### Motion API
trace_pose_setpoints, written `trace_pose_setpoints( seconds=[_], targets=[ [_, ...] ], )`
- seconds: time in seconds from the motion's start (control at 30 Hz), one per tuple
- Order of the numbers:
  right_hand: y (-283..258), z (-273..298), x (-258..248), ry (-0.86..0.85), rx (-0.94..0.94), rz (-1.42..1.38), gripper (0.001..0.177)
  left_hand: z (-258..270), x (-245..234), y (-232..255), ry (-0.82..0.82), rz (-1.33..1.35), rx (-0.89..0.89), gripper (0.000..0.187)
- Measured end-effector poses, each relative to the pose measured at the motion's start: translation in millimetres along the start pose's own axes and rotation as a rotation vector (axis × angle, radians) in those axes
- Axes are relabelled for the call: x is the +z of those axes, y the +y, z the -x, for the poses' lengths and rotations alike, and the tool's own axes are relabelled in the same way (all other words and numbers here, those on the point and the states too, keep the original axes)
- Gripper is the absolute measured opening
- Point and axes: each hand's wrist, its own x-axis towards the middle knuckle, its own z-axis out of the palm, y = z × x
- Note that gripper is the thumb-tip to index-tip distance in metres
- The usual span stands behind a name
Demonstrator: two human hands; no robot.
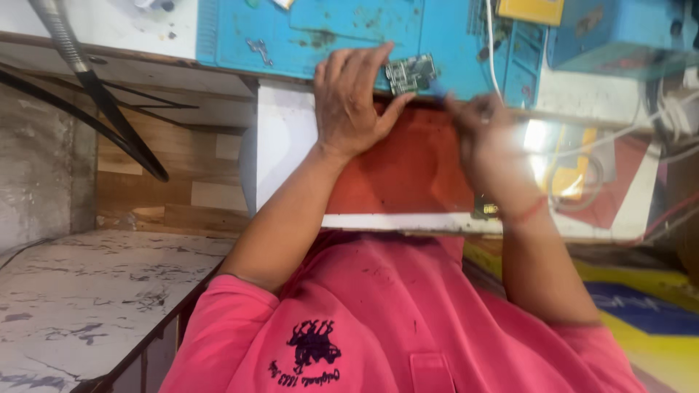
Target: The person uses a purple-handled tool to scrape and clean the surface of a small green circuit board held in their left hand. They repeatedly scrape different areas of the board while it rests on a red mat on a cluttered workbench.
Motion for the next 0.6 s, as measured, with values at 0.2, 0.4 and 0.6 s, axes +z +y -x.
trace_pose_setpoints(
  seconds=[0.2, 0.4, 0.6],
  targets=[
    [13.1, 5.9, 10.4, 0.075, -0.075, 0.094, 0.038, 2.8, -0.2, 2.3, 0.007, -0.019, 0.017, 0.068],
    [3.8, 4.5, 2.8, 0.000, 0.022, 0.043, 0.039, 4.7, -3.7, 1.7, -0.028, -0.037, 0.011, 0.067],
    [-3.4, -3.9, 4.1, 0.029, 0.050, -0.010, 0.039, 2.9, 0.0, 0.5, -0.012, -0.048, 0.008, 0.067]
  ],
)
